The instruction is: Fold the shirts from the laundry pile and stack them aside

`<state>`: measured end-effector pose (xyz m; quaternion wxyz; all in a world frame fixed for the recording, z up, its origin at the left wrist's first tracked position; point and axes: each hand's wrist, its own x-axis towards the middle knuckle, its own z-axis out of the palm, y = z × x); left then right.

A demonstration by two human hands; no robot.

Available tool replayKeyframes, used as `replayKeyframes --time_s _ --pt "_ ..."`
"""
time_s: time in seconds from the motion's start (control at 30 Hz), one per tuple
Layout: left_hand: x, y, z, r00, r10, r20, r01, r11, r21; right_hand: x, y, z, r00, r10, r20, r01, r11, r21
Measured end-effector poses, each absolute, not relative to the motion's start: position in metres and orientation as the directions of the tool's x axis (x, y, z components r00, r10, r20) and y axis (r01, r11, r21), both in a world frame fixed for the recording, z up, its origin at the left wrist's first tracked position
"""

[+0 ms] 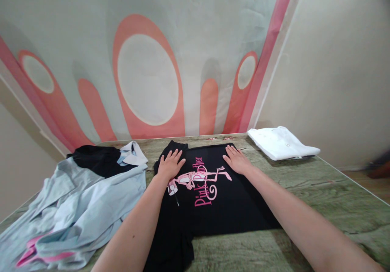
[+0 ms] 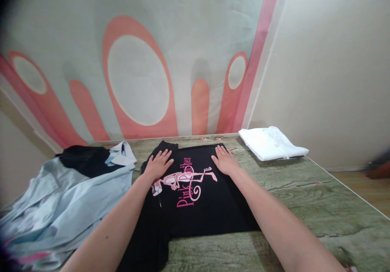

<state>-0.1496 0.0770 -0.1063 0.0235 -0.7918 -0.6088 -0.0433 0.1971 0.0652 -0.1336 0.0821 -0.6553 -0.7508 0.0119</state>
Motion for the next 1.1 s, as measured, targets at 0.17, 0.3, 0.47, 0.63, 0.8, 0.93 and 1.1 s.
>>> replayKeyframes --time_s 0.17,0.3,0.47,0.63,0.8,0.93,1.1 --pt "-0.148 0.076 -0.106 0.250 0.962 0.108 0.967 -0.253 0.012 0.198 0.066 -0.135 -0.134 0.984 0.114 0.981 0.148 -0.127" --pt "-0.149 0.076 -0.105 0.252 0.961 0.117 0.967 -0.255 0.015 0.199 0.065 -0.134 -0.138 0.984 0.115 0.980 0.152 -0.131" --pt "-0.150 0.077 -0.108 0.258 0.956 0.138 0.964 -0.264 0.027 0.198 0.063 -0.131 -0.137 0.984 0.115 0.979 0.152 -0.137" --pt "-0.150 0.077 -0.107 0.256 0.949 0.186 0.963 -0.268 0.041 0.198 0.062 -0.130 -0.137 0.984 0.112 0.978 0.153 -0.145" --pt "-0.143 0.065 -0.086 0.257 0.924 0.285 0.959 -0.279 0.042 0.197 0.060 -0.119 -0.133 0.985 0.112 0.978 0.148 -0.144" --pt "-0.131 0.025 -0.079 0.353 0.898 0.264 0.923 -0.381 0.061 0.166 0.033 -0.100 -0.163 0.977 0.140 0.973 0.182 -0.141" --pt "-0.127 -0.039 -0.096 0.484 0.854 0.191 0.867 -0.498 0.031 0.097 -0.039 -0.089 -0.528 0.821 0.218 0.795 0.568 -0.215"
